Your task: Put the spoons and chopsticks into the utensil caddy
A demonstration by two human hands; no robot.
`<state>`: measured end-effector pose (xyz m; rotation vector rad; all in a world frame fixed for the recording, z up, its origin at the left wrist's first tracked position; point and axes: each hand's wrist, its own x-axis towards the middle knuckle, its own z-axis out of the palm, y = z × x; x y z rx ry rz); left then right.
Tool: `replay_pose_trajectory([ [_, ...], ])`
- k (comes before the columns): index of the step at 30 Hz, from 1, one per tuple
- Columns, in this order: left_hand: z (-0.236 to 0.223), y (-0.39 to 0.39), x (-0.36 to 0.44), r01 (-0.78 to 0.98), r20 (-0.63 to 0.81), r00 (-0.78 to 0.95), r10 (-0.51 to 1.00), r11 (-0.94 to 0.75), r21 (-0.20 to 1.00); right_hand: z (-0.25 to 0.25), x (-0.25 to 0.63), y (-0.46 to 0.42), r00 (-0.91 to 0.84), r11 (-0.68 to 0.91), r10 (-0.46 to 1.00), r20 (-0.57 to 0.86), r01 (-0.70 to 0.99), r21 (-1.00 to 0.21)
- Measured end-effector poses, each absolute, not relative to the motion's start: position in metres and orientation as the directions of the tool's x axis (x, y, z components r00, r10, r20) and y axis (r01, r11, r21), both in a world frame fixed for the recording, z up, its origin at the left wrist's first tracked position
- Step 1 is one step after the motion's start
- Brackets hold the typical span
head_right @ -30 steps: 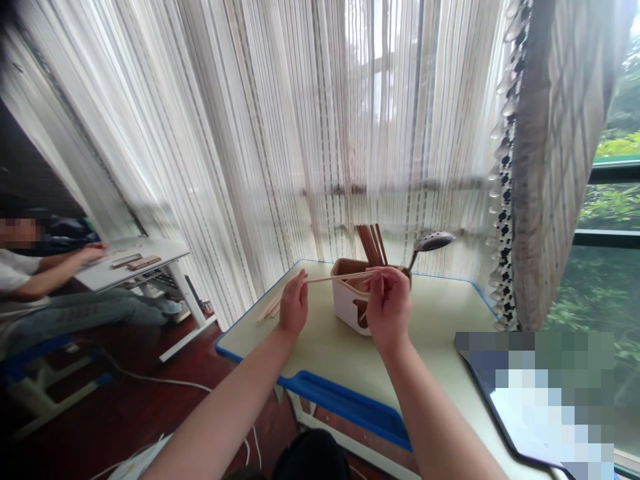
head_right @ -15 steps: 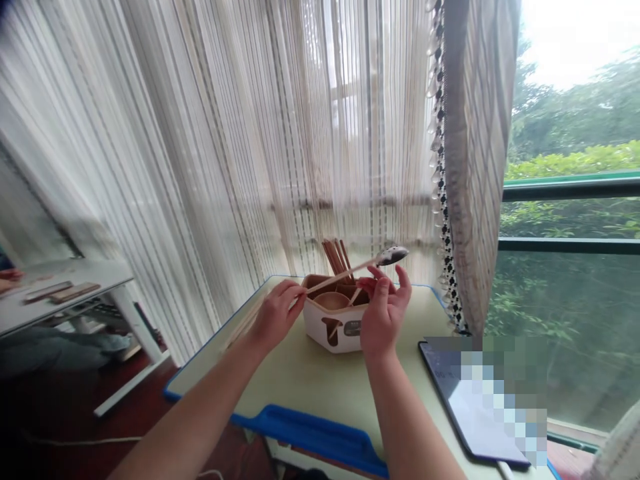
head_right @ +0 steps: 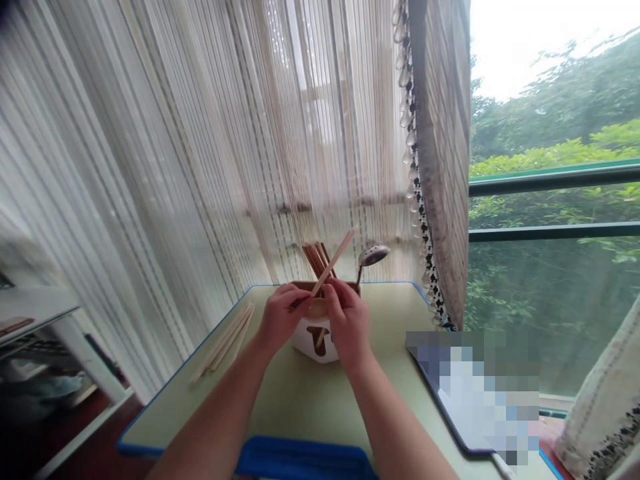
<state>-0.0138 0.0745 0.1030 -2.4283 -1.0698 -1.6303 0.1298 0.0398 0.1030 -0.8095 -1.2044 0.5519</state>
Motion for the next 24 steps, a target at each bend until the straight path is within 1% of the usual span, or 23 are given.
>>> replay_pose_trajectory([
  [2,0.1007,0.0722,-0.0128,0.593,0.838,0.251,0.484,-0.762,0.261,0.1034,0.1264,0.0377,0.282,0.644,0.717,0.638,0.083,-0.76],
  [4,0.099,0.0709,-0.012,0.615,0.835,0.292,0.467,-0.76,0.21,0.104,0.1246,0.0359,0.292,0.662,0.69,0.662,0.117,-0.741],
  [8,0.098,0.0698,-0.0124,0.615,0.83,0.337,0.445,-0.771,0.164,0.1041,0.1259,0.0336,0.321,0.632,0.685,0.655,0.185,-0.752],
  [10,0.0994,0.0687,-0.0133,0.58,0.833,0.326,0.448,-0.79,0.198,0.1037,0.1276,0.033,0.369,0.62,0.659,0.655,0.225,-0.751],
  [12,0.1014,0.0672,-0.0139,0.514,0.834,0.29,0.469,-0.812,0.278,0.1033,0.1288,0.0328,0.395,0.609,0.655,0.644,0.227,-0.76],
  [15,0.103,0.0658,-0.0124,0.425,0.827,0.255,0.502,-0.826,0.37,0.1029,0.1286,0.0331,0.342,0.599,0.707,0.619,0.177,-0.781],
  [19,0.1004,0.0657,-0.007,0.418,0.819,0.303,0.488,-0.84,0.345,0.1016,0.1257,0.0345,0.23,0.591,0.766,0.6,0.115,-0.799],
  [24,0.0992,0.0658,-0.0059,0.43,0.827,0.266,0.496,-0.829,0.359,0.1004,0.1236,0.035,0.203,0.571,0.801,0.563,0.022,-0.82],
])
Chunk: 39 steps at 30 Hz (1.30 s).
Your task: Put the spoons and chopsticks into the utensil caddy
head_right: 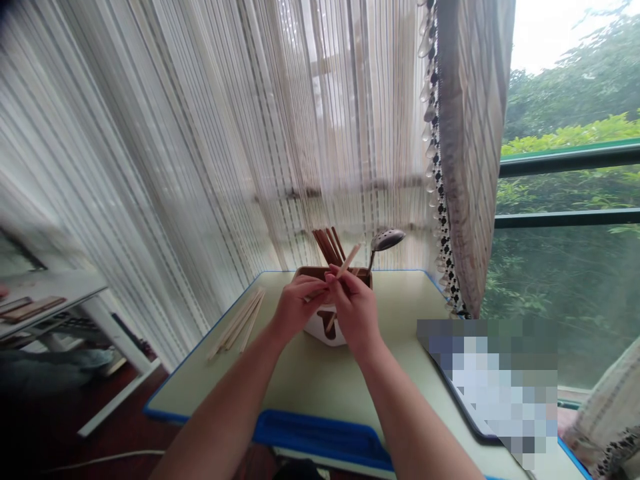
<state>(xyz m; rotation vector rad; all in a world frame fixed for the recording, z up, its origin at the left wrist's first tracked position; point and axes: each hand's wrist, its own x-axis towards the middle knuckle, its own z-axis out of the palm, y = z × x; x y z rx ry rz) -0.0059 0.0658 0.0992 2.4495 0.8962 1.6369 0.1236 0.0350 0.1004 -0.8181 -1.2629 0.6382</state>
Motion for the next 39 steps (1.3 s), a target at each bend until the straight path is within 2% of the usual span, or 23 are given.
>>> replay_pose_trajectory([
  [7,0.101,0.064,-0.008,0.449,0.82,0.269,0.506,-0.819,0.358,0.104,0.122,0.029,0.136,0.581,0.808,0.573,-0.022,-0.814],
  [13,0.097,0.064,-0.004,0.602,0.843,0.268,0.466,-0.764,0.231,0.11,0.128,0.023,0.275,0.704,0.63,0.726,0.194,-0.684],
  [17,0.096,0.063,-0.004,0.665,0.85,0.258,0.46,-0.723,0.19,0.113,0.132,0.023,0.339,0.724,0.513,0.788,0.323,-0.61],
  [21,0.098,0.062,-0.005,0.631,0.834,0.263,0.485,-0.74,0.231,0.111,0.134,0.026,0.308,0.677,0.513,0.802,0.429,-0.598],
  [26,0.099,0.063,-0.007,0.527,0.848,0.245,0.47,-0.799,0.29,0.107,0.135,0.032,0.218,0.681,0.557,0.801,0.432,-0.591],
  [29,0.098,0.065,-0.008,0.531,0.845,0.239,0.479,-0.793,0.299,0.106,0.135,0.032,0.238,0.659,0.564,0.791,0.448,-0.605],
  [35,0.096,0.065,-0.01,0.66,0.873,-0.024,0.488,-0.648,0.38,0.103,0.139,0.04,0.526,0.55,0.359,0.771,0.548,-0.63],
  [39,0.095,0.067,-0.015,0.73,0.849,-0.132,0.511,-0.53,0.432,0.099,0.144,0.048,0.458,0.495,0.508,0.729,0.538,-0.682],
])
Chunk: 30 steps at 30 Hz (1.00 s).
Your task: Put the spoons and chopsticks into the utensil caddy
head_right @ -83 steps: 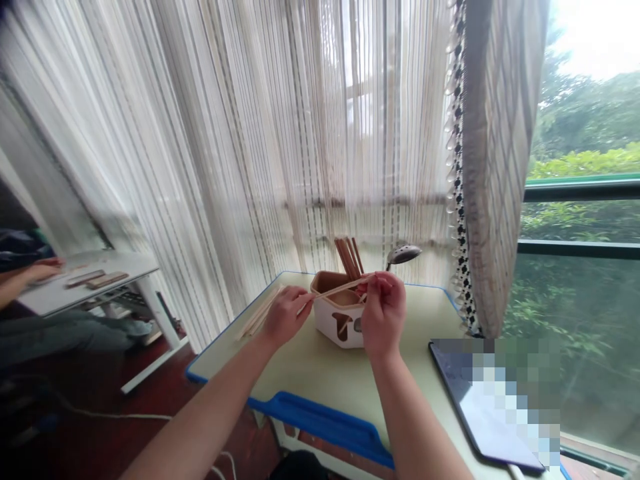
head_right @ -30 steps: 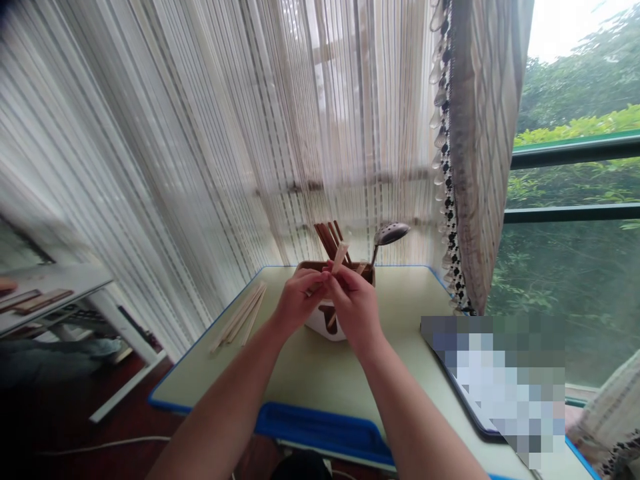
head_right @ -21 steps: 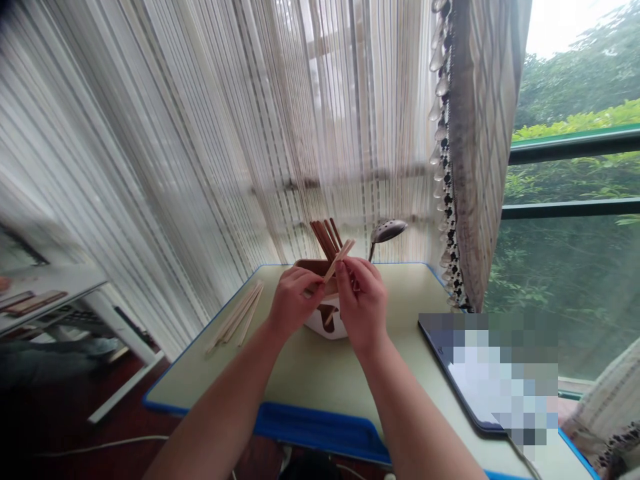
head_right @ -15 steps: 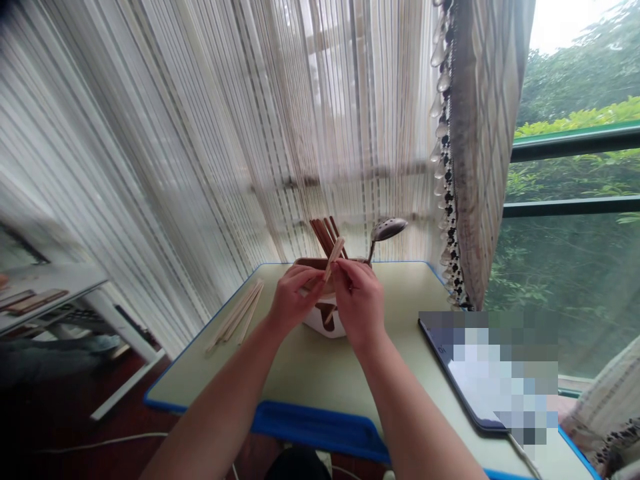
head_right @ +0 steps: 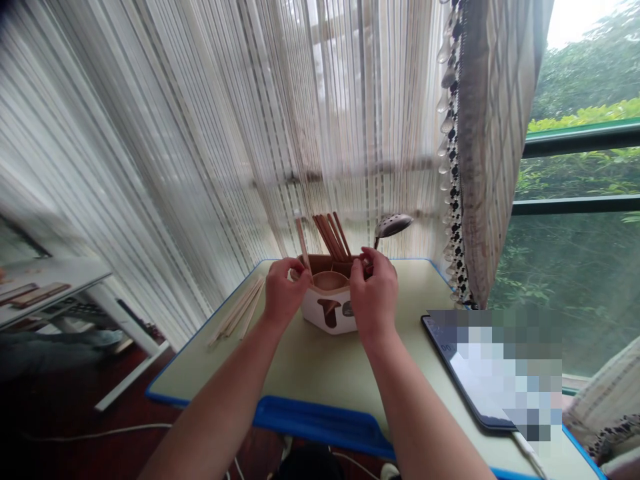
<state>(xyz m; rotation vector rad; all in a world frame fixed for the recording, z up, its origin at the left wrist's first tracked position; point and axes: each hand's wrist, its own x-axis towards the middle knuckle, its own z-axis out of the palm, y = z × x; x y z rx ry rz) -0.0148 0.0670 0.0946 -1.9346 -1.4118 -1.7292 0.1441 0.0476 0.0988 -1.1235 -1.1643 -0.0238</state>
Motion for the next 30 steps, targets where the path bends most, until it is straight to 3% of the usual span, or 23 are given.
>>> replay_pose_trajectory([
  [9,0.09,0.073,-0.023,0.607,0.775,-0.247,0.582,-0.53,0.592,0.1,0.132,0.041,0.287,0.623,0.594,0.752,0.427,-0.655],
  [16,0.093,0.076,-0.026,0.361,0.707,-0.104,0.699,-0.636,0.682,0.094,0.123,0.042,0.087,0.664,0.642,0.761,0.431,-0.61],
  [23,0.097,0.068,-0.025,0.237,0.715,-0.151,0.682,-0.678,0.696,0.098,0.125,0.033,0.165,0.716,0.478,0.862,0.496,-0.492],
  [30,0.094,0.063,-0.018,0.352,0.746,-0.046,0.665,-0.688,0.635,0.093,0.122,0.043,-0.154,0.715,0.556,0.817,0.589,-0.375],
])
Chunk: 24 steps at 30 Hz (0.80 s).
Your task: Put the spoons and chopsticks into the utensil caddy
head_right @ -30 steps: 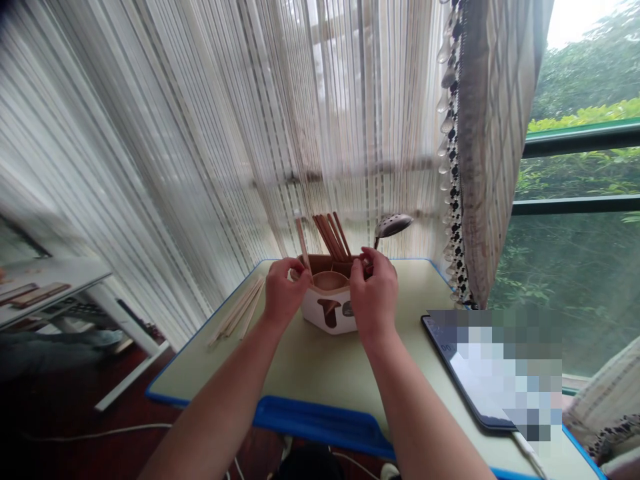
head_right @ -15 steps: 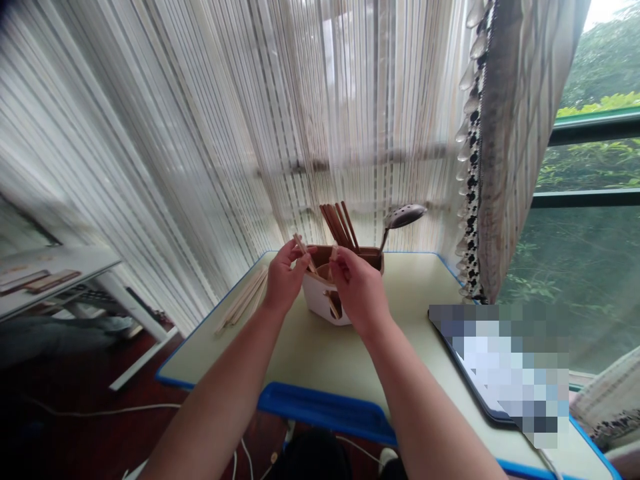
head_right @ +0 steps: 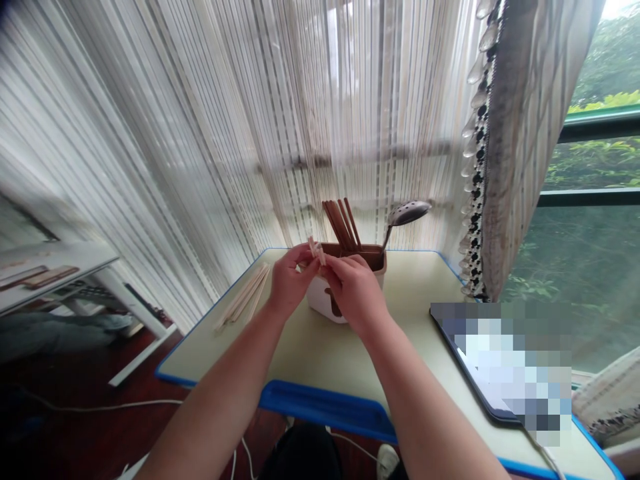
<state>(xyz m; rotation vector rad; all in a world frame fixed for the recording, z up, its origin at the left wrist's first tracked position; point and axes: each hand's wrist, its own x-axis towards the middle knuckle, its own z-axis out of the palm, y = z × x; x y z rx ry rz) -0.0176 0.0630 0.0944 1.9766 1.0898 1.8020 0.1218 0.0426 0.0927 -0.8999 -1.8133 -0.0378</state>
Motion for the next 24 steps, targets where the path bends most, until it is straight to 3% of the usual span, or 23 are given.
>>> replay_pose_trajectory([
  [6,0.099,0.06,-0.02,0.37,0.778,-0.041,0.627,-0.714,0.595,0.091,0.12,0.043,-0.182,0.701,0.55,0.815,0.63,-0.333],
  [11,0.098,0.063,-0.024,0.328,0.734,-0.074,0.675,-0.678,0.657,0.093,0.12,0.04,-0.022,0.689,0.466,0.885,0.636,-0.347],
  [16,0.095,0.067,-0.027,0.368,0.718,-0.158,0.678,-0.634,0.68,0.091,0.118,0.042,0.017,0.586,0.592,0.806,0.678,-0.445],
  [24,0.095,0.066,-0.025,0.381,0.737,-0.172,0.654,-0.645,0.662,0.085,0.107,0.039,-0.083,0.538,0.575,0.814,0.787,-0.3],
])
